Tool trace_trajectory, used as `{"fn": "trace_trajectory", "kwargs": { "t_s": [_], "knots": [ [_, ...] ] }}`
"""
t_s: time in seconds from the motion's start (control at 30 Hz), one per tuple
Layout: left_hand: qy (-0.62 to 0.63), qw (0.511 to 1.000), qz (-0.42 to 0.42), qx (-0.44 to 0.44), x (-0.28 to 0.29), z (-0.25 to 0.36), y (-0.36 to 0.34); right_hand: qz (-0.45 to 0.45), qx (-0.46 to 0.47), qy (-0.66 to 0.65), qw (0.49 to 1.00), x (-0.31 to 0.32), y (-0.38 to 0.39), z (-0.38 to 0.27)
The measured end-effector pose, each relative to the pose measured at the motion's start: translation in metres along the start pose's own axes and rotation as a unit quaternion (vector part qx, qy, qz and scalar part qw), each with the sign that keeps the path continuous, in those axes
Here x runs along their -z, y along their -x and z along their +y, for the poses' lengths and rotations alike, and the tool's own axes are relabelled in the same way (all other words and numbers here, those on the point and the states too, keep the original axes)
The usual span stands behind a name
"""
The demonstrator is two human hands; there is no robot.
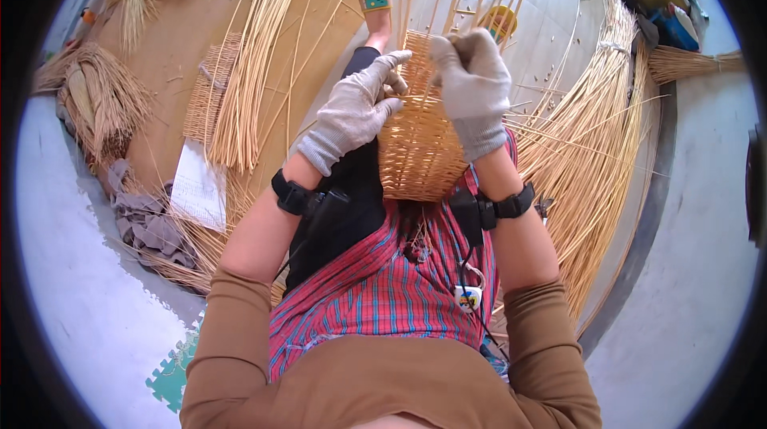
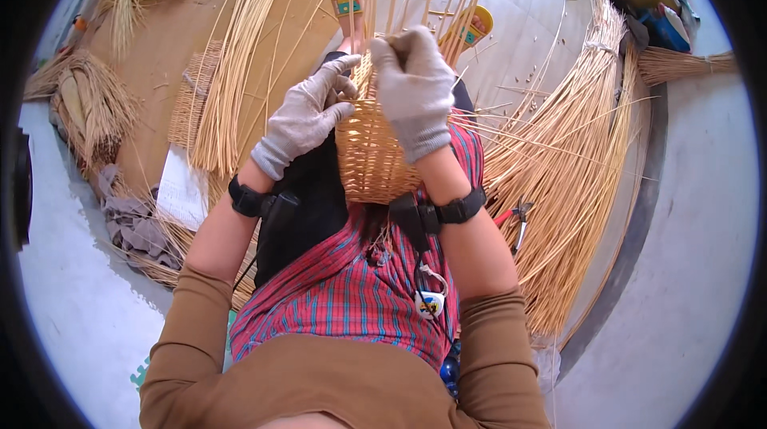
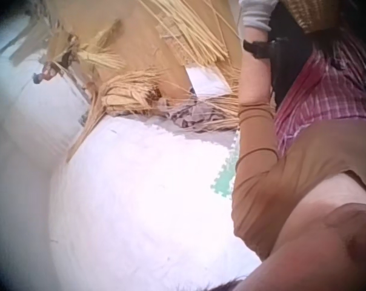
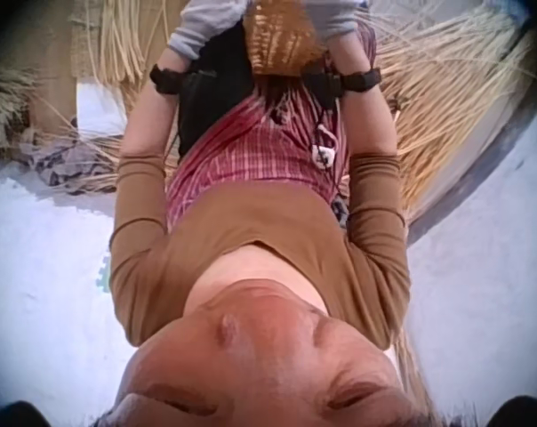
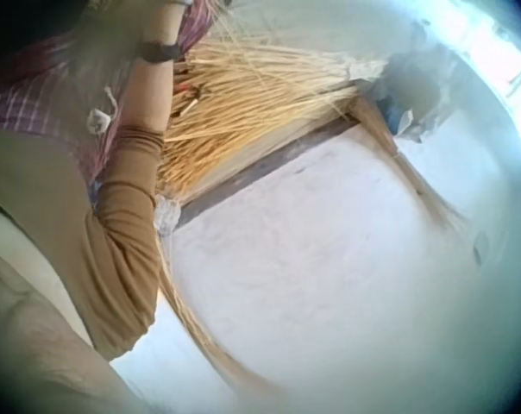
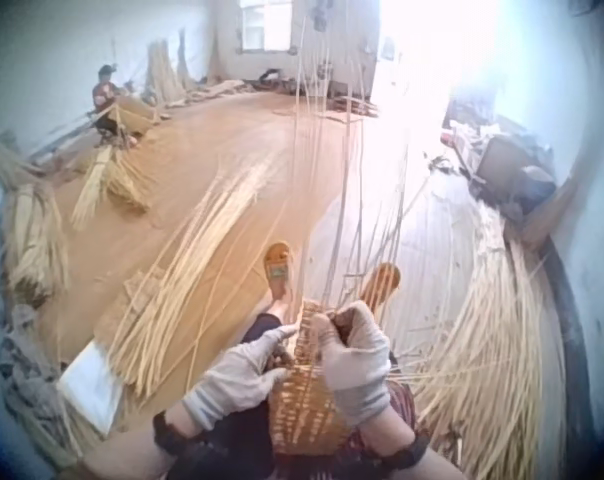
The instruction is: Weaving a small basket using straw or thin wood strips.
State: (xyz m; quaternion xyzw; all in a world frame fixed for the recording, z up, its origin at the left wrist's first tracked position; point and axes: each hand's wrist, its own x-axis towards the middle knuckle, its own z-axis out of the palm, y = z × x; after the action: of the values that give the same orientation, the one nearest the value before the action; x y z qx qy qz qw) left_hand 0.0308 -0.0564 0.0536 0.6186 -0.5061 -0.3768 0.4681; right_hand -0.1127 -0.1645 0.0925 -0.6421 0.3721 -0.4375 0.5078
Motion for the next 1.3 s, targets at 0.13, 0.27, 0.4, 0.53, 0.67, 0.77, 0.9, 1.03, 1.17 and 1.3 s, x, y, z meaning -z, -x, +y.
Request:
{"fn": "trace_trajectory", "kwargs": {
  "t_s": [0.13, 0.27, 0.4, 0.53, 0.67, 0.77, 0.9, 1.03, 1.17, 1.3],
  "knots": [
    [-0.074, 0.996, -0.006, -0.045, 0.001, 0.004, 0.002, 0.101, -0.128, -0.083, 0.983, 0.016, 0.015, 0.015],
    [-0.071, 0.997, 0.012, -0.036, -0.005, 0.024, 0.001, 0.161, -0.205, -0.089, 0.961, 0.032, 0.04, 0.038],
    [-0.504, 0.832, -0.011, -0.232, -0.007, 0.014, 0.005, 0.174, -0.211, -0.14, 0.952, 0.04, 0.069, 0.033],
    [-0.472, 0.848, 0.081, -0.226, -0.024, 0.018, 0.002, 0.151, -0.148, -0.067, 0.975, 0.056, 0.019, 0.014],
    [-0.356, 0.918, 0.096, -0.146, -0.028, 0.021, 0.005, -0.067, 0.063, 0.274, 0.957, 0.032, -0.063, 0.005],
    [-0.416, 0.891, 0.099, -0.15, -0.031, 0.018, 0.005, -0.104, 0.014, 0.589, 0.802, 0.012, -0.097, 0.0],
    [-0.523, 0.843, 0.04, -0.121, -0.037, 0.031, 0.004, -0.054, 0.05, 0.245, 0.967, 0.048, -0.092, 0.014],
    [-0.568, 0.787, 0.08, -0.226, -0.039, 0.014, 0.005, -0.055, -0.029, 0.241, 0.969, 0.147, 0.009, 0.006],
    [-0.518, 0.837, 0.084, -0.159, -0.051, 0.019, -0.002, 0.085, -0.218, 0.031, 0.972, 0.183, 0.078, 0.033],
    [-0.513, 0.825, 0.124, -0.201, -0.068, 0.04, 0.017, 0.117, -0.182, 0.11, 0.97, 0.2, 0.076, 0.041]
  ]
}}
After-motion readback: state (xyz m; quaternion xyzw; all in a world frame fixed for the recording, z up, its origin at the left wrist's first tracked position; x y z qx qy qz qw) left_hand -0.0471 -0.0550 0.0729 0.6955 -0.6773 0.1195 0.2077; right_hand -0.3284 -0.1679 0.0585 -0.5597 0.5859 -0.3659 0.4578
